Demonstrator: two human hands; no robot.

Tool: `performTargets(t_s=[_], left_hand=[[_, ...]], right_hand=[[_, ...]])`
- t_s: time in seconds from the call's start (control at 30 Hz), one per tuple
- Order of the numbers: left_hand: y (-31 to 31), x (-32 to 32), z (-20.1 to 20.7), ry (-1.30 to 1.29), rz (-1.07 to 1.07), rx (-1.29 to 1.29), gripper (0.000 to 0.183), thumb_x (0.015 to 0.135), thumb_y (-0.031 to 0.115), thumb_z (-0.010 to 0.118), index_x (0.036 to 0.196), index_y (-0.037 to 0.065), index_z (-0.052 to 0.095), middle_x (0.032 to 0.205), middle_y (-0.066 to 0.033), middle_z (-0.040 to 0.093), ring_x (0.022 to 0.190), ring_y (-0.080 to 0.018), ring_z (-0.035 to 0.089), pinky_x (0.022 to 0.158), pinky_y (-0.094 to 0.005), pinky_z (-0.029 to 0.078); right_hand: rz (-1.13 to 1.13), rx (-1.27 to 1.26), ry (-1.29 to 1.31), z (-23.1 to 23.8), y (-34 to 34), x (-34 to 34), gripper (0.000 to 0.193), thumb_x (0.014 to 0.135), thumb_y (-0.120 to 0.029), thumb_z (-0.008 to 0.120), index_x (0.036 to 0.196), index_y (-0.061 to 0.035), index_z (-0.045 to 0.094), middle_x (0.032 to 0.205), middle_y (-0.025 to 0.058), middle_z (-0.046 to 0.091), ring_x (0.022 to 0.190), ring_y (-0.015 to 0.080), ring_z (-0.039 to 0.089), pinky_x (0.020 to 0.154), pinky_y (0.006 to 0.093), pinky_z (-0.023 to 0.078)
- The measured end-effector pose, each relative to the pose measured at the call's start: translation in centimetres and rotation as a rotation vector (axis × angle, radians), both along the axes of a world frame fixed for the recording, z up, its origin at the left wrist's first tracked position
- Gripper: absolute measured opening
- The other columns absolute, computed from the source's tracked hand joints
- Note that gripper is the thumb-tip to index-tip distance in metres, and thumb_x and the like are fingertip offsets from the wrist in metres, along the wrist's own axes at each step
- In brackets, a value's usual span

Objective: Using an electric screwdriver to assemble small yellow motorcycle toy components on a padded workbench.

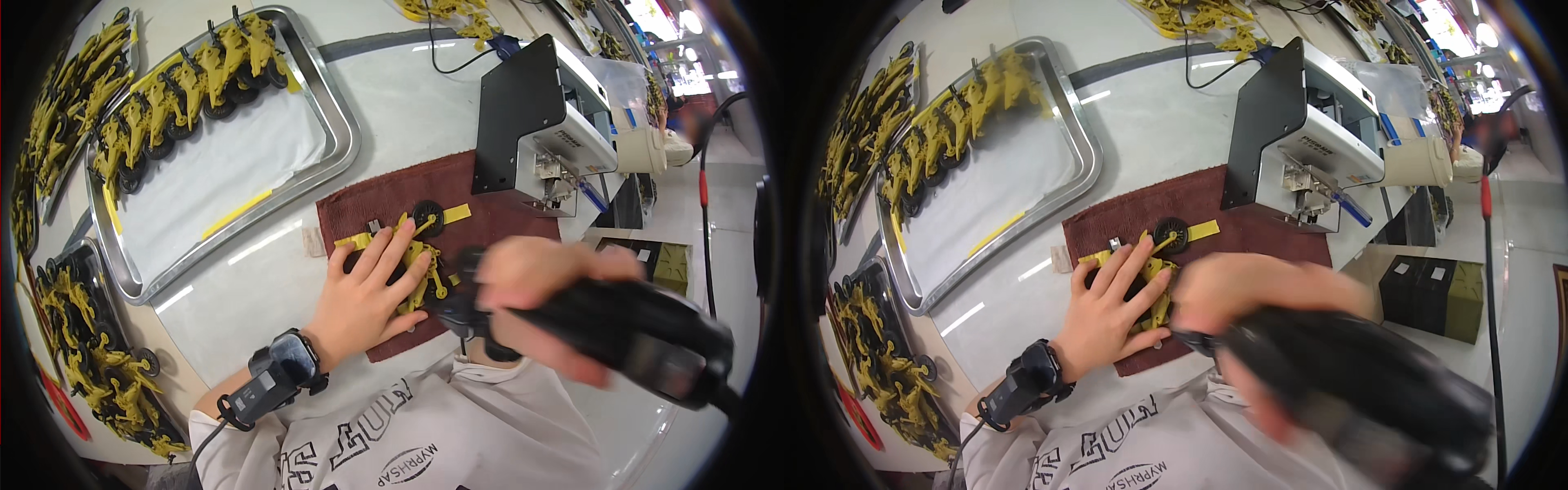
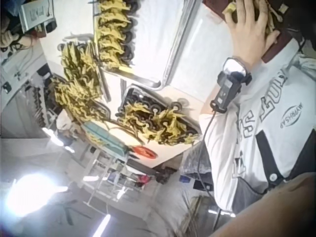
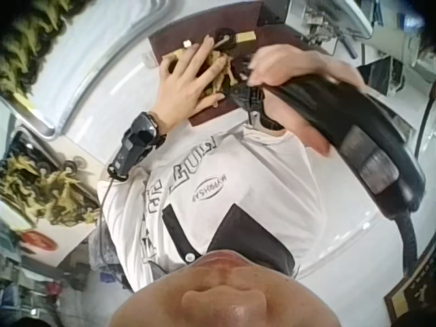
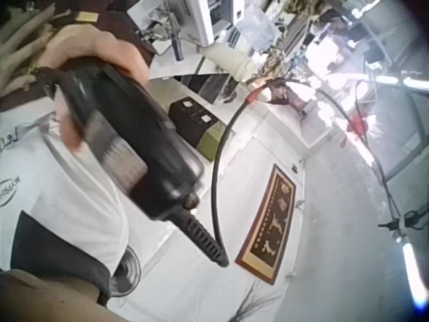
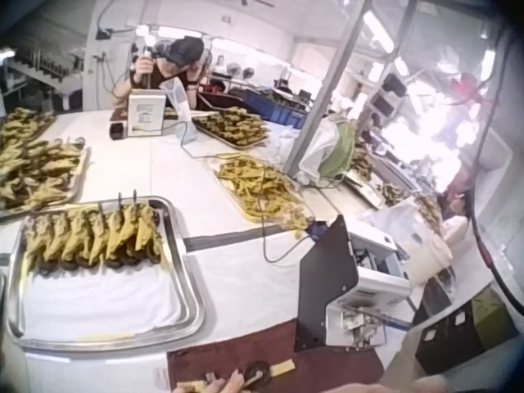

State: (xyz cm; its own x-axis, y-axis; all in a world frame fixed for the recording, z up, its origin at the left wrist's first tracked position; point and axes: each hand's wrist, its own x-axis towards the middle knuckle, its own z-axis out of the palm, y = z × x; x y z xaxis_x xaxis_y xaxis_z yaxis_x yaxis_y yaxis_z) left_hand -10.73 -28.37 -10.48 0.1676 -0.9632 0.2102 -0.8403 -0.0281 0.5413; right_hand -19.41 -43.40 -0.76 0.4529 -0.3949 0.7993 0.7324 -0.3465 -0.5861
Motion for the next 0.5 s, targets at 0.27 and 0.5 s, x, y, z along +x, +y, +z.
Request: performTargets(t_s=[0.27,0.5], left_hand=[[0.1,-0.1,0.0,-0.001,-0.007,0.032,0.062,0.072,0.049,0.063,0.124,0.017,0.05,0.142,-0.0159,0.031,0.123,-0.0297,0.036,0.097,-0.046,0.022],[0.4,0.1,-0.1,-0.01,0.012,0.014,0.059,0.073,0.05,0.063,0.121,0.016,0.052,0.141,-0.016,0.031,0.123,-0.03,0.037,0.098,-0.0457,0.022]], right_hand=[[-0.948,0.115,0.017,3.5,-7.2,-3.5,0.089,0.071,-0.081,0.038,0.115,-0.0033,0.038,0.06,0.0093,0.051,0.043,0.0191,0.046,0.045,0.0323,0.042],[-0.389,0.294,0.178,2.1,-5.2,-4.0,0.081,0.076,-0.071,0.046,0.118,-0.0028,0.036,0.059,0.0104,0.051,0.042,0.0201,0.047,0.044,0.0338,0.041]])
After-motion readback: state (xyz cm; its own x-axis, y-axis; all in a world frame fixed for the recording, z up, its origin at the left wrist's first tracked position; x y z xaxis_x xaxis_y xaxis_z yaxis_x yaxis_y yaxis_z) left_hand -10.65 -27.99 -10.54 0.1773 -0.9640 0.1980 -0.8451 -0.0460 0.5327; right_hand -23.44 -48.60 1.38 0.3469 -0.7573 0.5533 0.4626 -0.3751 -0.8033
